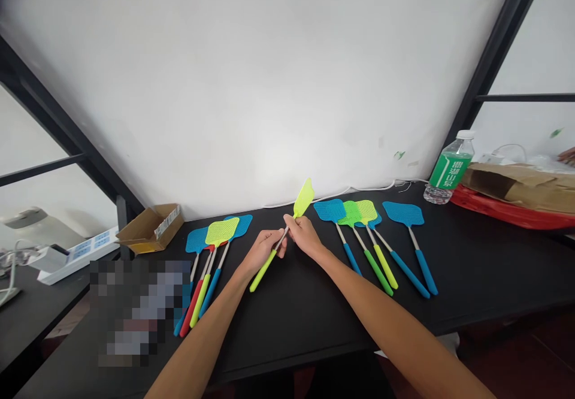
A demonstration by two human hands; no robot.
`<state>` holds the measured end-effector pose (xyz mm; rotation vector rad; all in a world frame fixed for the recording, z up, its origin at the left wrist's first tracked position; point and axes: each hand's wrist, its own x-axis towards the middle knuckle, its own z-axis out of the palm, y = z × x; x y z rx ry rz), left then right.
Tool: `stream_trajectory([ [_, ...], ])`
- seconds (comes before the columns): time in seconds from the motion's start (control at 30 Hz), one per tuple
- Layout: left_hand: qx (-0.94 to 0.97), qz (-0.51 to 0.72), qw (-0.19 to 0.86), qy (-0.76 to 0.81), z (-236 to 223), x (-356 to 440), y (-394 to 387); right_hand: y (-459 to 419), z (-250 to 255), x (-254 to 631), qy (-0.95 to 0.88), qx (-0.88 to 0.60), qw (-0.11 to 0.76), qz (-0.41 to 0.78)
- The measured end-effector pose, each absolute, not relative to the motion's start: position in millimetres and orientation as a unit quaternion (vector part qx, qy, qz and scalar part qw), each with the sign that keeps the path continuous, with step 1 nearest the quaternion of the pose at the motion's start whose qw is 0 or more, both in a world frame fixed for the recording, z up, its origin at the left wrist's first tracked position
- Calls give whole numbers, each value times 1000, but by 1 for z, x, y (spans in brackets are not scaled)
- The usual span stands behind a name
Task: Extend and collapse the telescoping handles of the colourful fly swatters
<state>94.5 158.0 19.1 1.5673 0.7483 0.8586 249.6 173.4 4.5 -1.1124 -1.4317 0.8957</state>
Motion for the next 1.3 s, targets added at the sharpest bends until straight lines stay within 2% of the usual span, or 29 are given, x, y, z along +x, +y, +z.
stream_trajectory([
  [0.27, 711, 355, 516, 320, 21, 94, 157, 170, 7, 249, -599, -454, 514, 414],
  [0.77, 681, 391, 540, 301, 17, 97, 156, 176, 0, 251, -580, -449, 524, 432],
  [0.9, 672, 392, 556, 292, 18, 94, 157, 177, 2, 250, -547, -412, 557, 470],
  [1.1, 593, 429, 608, 307, 17, 90, 162, 178, 18, 255, -367, -340, 663, 558],
  [1.2, 618, 419, 589, 310, 19, 93, 159, 177, 19, 255, -358, -356, 664, 552],
  [1.3, 618, 439, 570, 317, 19, 96, 158, 174, 12, 248, -425, -396, 628, 517],
])
